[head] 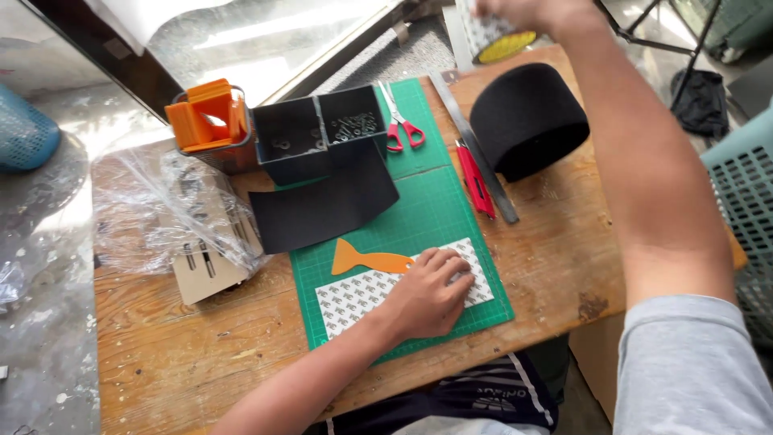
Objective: The person smooths a strip of patterned adhesive tape onto a green cutting mat using an orange plastic squeegee. They then use a metal ruler and a red utility knife to cut the tape to size. Finally, the person peels the backing off the cut tape and applies it to a black foam strip.
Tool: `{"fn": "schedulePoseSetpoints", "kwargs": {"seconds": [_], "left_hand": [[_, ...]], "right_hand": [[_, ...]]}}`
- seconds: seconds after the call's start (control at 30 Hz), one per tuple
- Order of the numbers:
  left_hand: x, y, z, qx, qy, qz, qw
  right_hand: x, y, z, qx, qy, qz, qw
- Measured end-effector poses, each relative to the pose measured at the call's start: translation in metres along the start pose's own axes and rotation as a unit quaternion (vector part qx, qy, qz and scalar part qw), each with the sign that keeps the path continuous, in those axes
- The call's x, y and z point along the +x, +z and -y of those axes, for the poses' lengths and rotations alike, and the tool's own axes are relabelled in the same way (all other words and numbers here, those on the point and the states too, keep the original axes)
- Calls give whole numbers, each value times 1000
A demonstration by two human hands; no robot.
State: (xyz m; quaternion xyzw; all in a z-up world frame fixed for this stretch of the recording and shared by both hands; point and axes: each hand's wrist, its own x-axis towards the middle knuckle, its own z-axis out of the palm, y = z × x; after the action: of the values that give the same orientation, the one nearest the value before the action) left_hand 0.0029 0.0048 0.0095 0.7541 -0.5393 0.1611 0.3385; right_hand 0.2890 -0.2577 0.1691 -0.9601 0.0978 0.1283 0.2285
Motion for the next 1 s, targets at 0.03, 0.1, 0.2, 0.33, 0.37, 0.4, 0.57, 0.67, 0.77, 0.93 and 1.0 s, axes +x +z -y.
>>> {"fn": "schedulePoseSetpoints", "kwargs": {"seconds": [0.03, 0.1, 0.2, 0.33, 0.37, 0.4, 0.57, 0.67, 0.77, 0.93, 1.0], "left_hand": [[1, -1, 0, 2, -2, -4, 1000], [0, -2, 2, 4, -7, -4, 1000], [-2, 1, 4, 4, -11, 2, 1000], [-3, 3, 5, 7, -16, 16, 1000], [-3, 3, 5, 6, -16, 17, 1000], [-2, 3, 5, 7, -15, 16, 1000], [-2, 1, 4, 10, -16, 24, 1000], [-1, 2, 4, 8, -15, 24, 1000], [-2, 1, 4, 4, -12, 22, 1000], [-3, 4, 5, 6, -6, 13, 1000], [-1, 4, 4, 8, -7, 12, 1000]], "right_hand": [[17, 17, 5, -12, 27, 31, 999], [12, 24, 8, -36, 35, -19, 999], [-1, 31, 19, -55, 66, -37, 996], [-6, 33, 31, -102, 99, 40, 989], [-3, 36, 30, -102, 100, 40, 989], [-1, 39, 29, -135, 94, 46, 985], [0, 44, 30, -168, 87, 54, 980], [-5, 43, 34, -166, 89, 48, 981], [-9, 42, 34, -156, 86, 46, 983], [-31, 43, 23, -145, 58, -24, 987], [-62, 52, 5, -196, -56, -131, 970]]}}
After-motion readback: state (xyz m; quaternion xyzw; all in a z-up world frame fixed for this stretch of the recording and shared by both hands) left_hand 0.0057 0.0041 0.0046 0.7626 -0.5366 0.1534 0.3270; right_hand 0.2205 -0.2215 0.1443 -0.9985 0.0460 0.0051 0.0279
